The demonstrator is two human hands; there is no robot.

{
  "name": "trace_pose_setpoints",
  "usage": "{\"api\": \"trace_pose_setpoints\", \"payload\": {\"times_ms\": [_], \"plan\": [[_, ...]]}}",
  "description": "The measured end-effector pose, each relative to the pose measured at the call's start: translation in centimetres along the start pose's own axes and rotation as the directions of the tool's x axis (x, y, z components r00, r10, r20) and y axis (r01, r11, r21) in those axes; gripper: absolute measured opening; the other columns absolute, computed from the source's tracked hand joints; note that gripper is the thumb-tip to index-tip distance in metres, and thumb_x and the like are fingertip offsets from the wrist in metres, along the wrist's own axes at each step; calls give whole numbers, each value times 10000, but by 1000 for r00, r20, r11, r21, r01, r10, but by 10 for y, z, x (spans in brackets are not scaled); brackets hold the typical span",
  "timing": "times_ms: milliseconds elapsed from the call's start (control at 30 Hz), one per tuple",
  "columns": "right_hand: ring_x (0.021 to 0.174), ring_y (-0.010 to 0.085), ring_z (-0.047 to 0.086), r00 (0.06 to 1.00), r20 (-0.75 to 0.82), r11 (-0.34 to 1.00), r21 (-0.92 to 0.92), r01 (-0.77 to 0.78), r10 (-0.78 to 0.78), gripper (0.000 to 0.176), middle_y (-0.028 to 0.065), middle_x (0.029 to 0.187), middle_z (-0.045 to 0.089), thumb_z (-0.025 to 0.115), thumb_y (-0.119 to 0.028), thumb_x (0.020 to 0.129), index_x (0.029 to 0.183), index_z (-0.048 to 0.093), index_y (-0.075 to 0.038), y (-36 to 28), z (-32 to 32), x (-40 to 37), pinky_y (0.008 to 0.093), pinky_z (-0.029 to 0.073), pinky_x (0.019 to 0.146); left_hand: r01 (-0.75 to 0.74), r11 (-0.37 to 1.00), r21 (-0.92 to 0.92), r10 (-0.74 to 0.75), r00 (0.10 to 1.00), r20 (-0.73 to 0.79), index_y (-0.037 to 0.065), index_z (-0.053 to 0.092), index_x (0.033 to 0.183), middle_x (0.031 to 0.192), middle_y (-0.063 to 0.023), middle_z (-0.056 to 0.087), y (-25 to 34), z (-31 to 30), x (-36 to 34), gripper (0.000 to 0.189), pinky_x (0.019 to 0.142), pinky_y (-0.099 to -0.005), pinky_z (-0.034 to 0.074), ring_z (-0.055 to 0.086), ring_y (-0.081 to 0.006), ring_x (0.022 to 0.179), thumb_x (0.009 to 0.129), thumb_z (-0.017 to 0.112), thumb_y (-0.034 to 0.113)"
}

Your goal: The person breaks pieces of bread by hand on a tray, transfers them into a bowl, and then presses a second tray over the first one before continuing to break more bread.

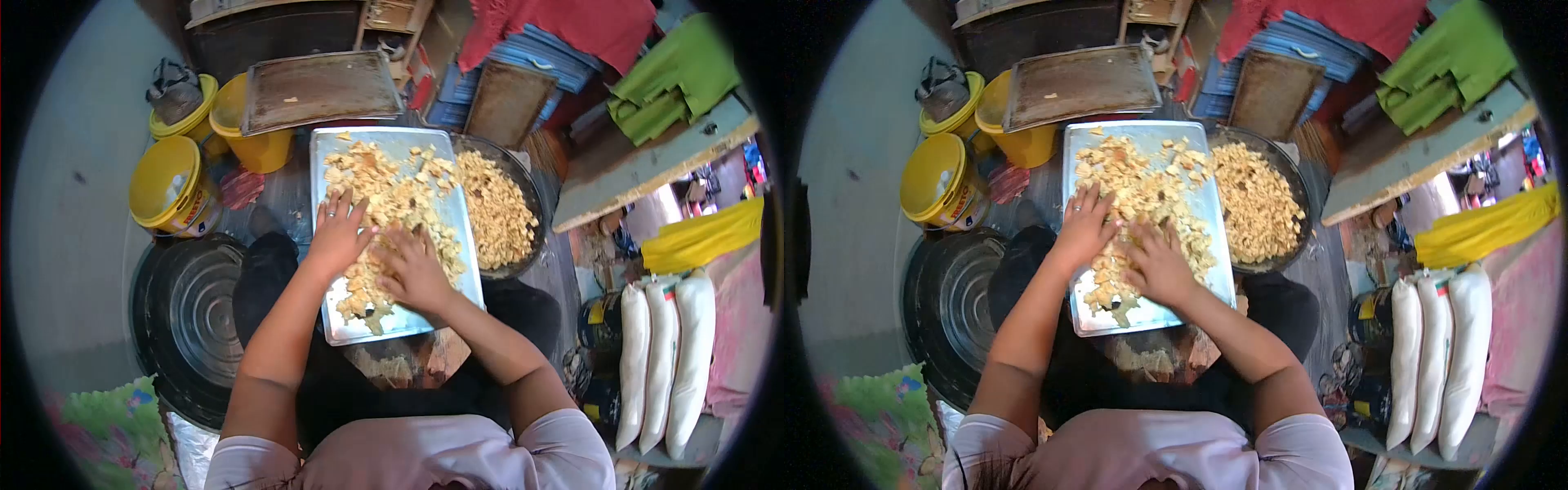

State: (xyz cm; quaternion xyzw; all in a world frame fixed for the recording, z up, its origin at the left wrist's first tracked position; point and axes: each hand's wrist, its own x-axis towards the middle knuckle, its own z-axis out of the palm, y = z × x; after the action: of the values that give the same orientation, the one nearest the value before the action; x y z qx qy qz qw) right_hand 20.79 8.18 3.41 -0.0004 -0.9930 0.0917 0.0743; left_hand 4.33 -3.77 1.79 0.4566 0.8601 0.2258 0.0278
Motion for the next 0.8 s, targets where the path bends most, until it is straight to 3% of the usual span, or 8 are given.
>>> {"api": "trace_pose_setpoints", "payload": {"times_ms": [67, 133, 300, 400, 567, 633, 800], "plan": [[1352, 341, 304, 995, -67, 997, -4, -72, 71, 596, 134, 1473, 318, 531, -474, 880, 1412, 378, -251, 20, 0, -3, 619, 144, 1090, -83, 996, 6, 83, 995, 58, 122, 401, 1399, 1501, -180, 259, 15, 9, -10, 611, 1123, -544, 119, 190, -380, 1400, 899, 517, 453], [1356, 343, 295, 969, 34, 967, -72, -243, 246, 621, 140, 1496, 278, 518, -479, 890, 1435, 341, -237, 34, 0, -9, 622, 140, 1089, -73, 996, 54, 68, 994, 88, 127, 398, 1403, 1506, -177, 252, 29, 4, -21, 619, 1124, -548, 109, 185, -376, 1404, 897, 515, 464], [1374, 374, 249, 971, -25, 968, 84, -236, 239, 703, 169, 1500, 253, 506, -553, 872, 1443, 328, -184, 35, -1, -40, 612, 109, 1100, 94, 988, 124, -98, 995, 31, 120, 414, 1397, 1512, -180, 243, 22, 0, -36, 626, 1115, -572, 98, 174, -366, 1411, 900, 494, 492], [1386, 435, 168, 923, -107, 922, 168, -349, 369, 832, 251, 1496, 191, 543, -635, 811, 1458, 302, -170, 27, -5, -67, 607, 67, 1098, 33, 996, 85, -31, 999, -24, 112, 421, 1394, 1504, -207, 243, 46, -11, -72, 645, 1105, -588, 104, 171, -396, 1404, 881, 528, 488], [1373, 478, 154, 939, -33, 935, 104, -338, 343, 873, 246, 1502, 177, 527, -672, 796, 1475, 260, -193, 26, 17, -74, 643, 70, 1078, 13, 988, 155, -33, 992, 124, 137, 394, 1413, 1513, -206, 213, 74, 5, -117, 680, 1097, -604, 99, 142, -433, 1400, 854, 571, 481], [1374, 474, 147, 960, -107, 962, 117, -245, 258, 867, 245, 1504, 173, 511, -673, 804, 1460, 287, -153, 33, 26, -63, 648, 72, 1077, 33, 979, 200, -50, 995, 82, 130, 405, 1406, 1496, -216, 247, 65, 20, -113, 671, 1087, -618, 116, 172, -432, 1393, 867, 542, 505], [1397, 370, 192, 977, -111, 976, 138, -166, 182, 739, 131, 1494, 295, 534, -626, 809, 1425, 368, -255, 27, 13, -56, 699, 29, 1049, 53, 973, 224, -50, 999, -20, 128, 372, 1425, 1497, -202, 251, 61, 25, -100, 684, 1101, -597, 92, 160, -407, 1403, 873, 537, 497]]}}
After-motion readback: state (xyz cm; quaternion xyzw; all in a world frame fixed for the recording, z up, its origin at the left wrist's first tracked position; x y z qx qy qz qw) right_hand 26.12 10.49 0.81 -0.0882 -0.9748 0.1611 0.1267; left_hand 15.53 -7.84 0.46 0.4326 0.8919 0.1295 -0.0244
